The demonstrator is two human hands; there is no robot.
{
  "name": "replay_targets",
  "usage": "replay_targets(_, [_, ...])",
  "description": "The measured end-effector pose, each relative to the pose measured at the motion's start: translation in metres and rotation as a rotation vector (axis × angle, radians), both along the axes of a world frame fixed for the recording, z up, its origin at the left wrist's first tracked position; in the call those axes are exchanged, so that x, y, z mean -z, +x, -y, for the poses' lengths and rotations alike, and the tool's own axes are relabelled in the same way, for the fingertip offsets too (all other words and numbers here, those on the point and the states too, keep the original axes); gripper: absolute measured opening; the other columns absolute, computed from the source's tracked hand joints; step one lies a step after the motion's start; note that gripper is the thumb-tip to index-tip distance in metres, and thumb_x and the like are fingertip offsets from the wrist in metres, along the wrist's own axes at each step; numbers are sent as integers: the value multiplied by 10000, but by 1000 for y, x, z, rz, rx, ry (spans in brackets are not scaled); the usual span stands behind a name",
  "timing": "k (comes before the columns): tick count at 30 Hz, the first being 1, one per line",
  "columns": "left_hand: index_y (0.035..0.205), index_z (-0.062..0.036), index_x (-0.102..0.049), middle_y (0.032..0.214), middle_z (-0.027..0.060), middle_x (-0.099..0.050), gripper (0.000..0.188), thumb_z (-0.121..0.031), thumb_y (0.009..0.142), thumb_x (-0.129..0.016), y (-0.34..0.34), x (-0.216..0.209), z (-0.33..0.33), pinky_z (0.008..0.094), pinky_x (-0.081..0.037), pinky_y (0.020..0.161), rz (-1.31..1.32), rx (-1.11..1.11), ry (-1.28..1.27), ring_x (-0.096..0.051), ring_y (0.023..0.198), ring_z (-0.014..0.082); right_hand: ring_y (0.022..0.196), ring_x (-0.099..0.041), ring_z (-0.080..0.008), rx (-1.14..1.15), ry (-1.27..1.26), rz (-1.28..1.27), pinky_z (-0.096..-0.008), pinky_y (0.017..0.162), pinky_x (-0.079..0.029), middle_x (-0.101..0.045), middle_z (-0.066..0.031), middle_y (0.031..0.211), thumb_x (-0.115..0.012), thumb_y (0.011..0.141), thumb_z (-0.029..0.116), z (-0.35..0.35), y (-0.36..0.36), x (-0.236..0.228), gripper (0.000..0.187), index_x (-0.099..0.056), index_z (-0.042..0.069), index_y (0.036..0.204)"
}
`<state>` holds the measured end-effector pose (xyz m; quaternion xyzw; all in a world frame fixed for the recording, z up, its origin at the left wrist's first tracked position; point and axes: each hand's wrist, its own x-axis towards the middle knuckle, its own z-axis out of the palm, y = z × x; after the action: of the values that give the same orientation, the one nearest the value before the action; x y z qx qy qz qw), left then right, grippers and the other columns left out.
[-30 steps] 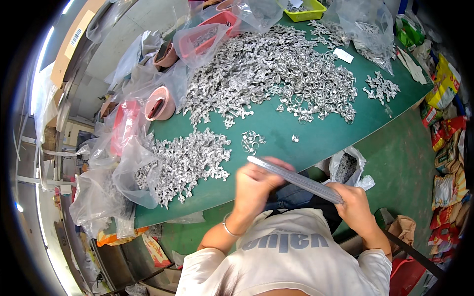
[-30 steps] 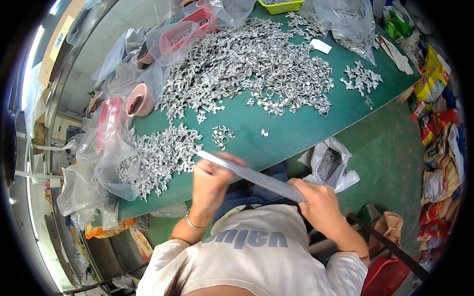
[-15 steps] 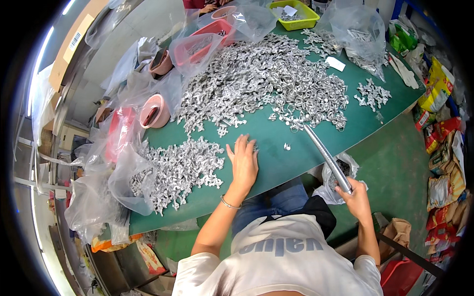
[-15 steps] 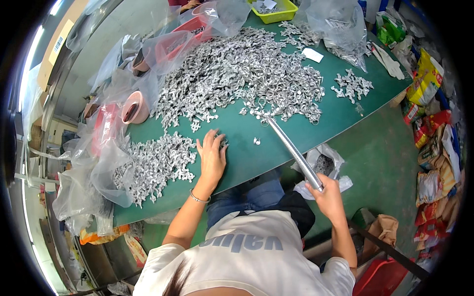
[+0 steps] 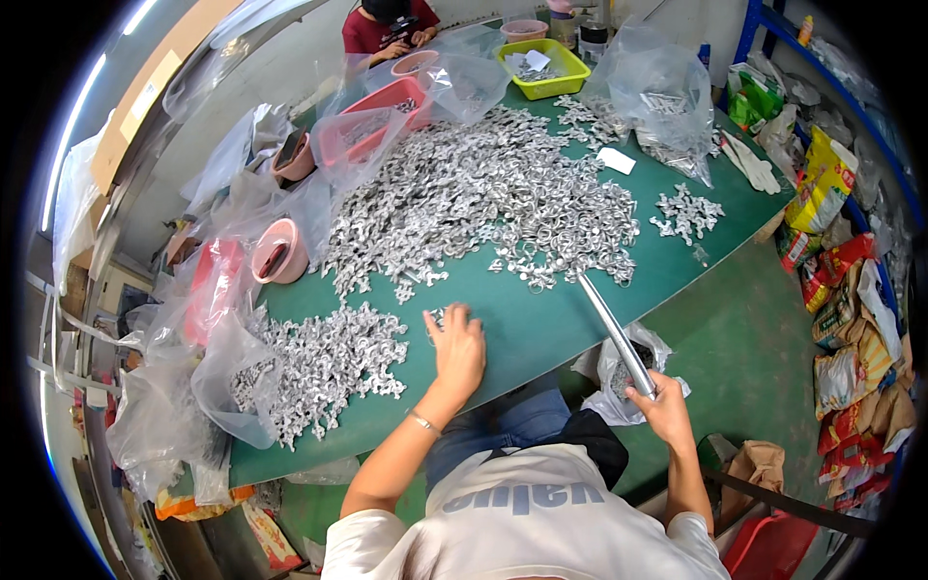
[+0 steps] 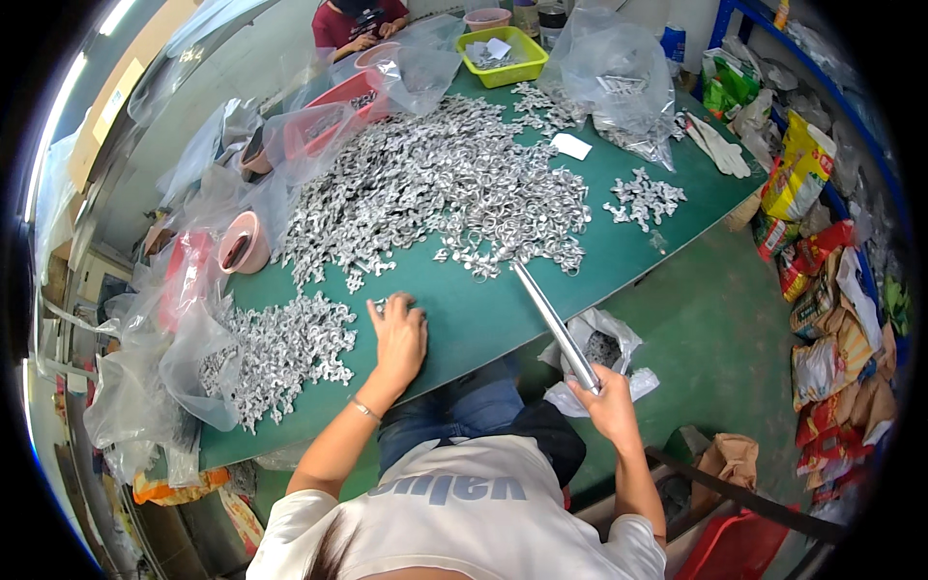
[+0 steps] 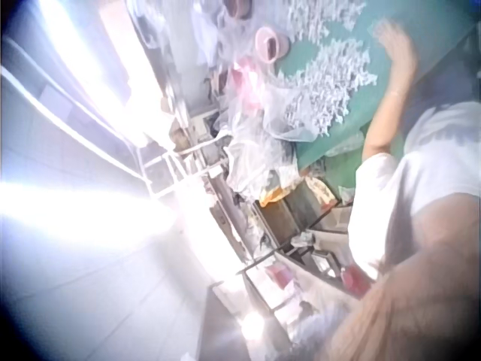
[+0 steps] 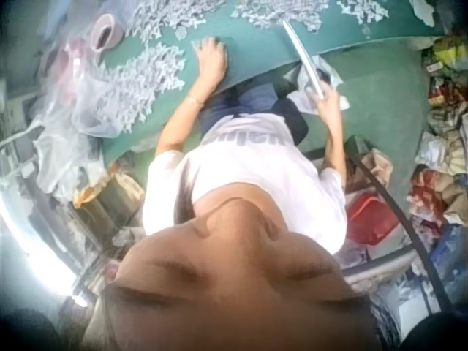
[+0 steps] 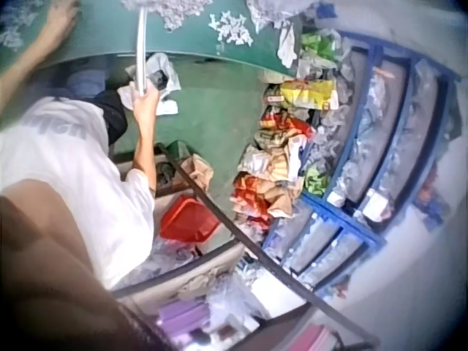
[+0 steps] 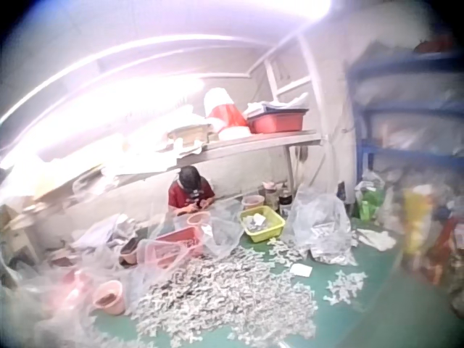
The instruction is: The person picks up metal ring components from a table, slides them onto a tapered sizing tool one at a time, and then places them into a small bag.
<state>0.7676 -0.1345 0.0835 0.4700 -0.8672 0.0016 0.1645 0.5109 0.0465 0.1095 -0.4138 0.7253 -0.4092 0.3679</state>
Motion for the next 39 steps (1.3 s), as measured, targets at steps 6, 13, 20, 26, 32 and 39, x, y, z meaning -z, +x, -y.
replay_targets(6, [961,-47,-553,1153,145,-431,254,-102,730,-641,-5,-10,-14,599,-192,972,-214,-14,44,-356,1167,336,425,-367,-21,143,44,321,-203,375,-265,-433,36,523,-617,779,45,-6,-4,-10,118,-586,-3,882])
replay_targets(13, [948,-12,-558,1006,144,-541,221,33,736,-600,-37,-26,-80,368,-424,852,-682,249,268,-537,951,311,343,-294,-31,142,2,707,-196,308,-241,-378,44,481,-600,819,102,-30,-7,-14,168,-545,6,945])
replay_targets(20, [933,6,-567,922,137,-576,179,30,756,-581,-18,-4,-118,320,-465,734,-646,320,379,-578,843,281,352,-289,-25,60,4,789,-192,311,-234,-377,46,498,-580,831,84,-58,7,-7,139,-537,7,939])
replay_targets(26, [945,2,-579,894,134,-590,172,20,774,-568,14,2,-134,313,-471,710,-586,249,453,-589,806,272,333,-294,-33,-40,-32,856,-197,301,-239,-364,41,485,-560,836,61,-57,31,1,133,-531,-4,949])
replay_targets(32, [935,7,-582,892,134,-581,190,67,756,-563,31,-7,-118,294,-462,721,-727,63,249,-577,813,266,335,-290,-32,-129,-25,860,-195,301,-239,-358,42,479,-552,832,34,-35,37,2,129,-525,-10,950])
replay_targets(39, [1044,-7,-517,1051,151,-489,328,39,725,-576,32,-14,-52,354,-371,870,-734,-303,45,-456,993,315,330,-300,-26,-129,-39,766,-190,300,-254,-380,39,475,-577,814,28,28,35,-13,157,-530,-29,953])
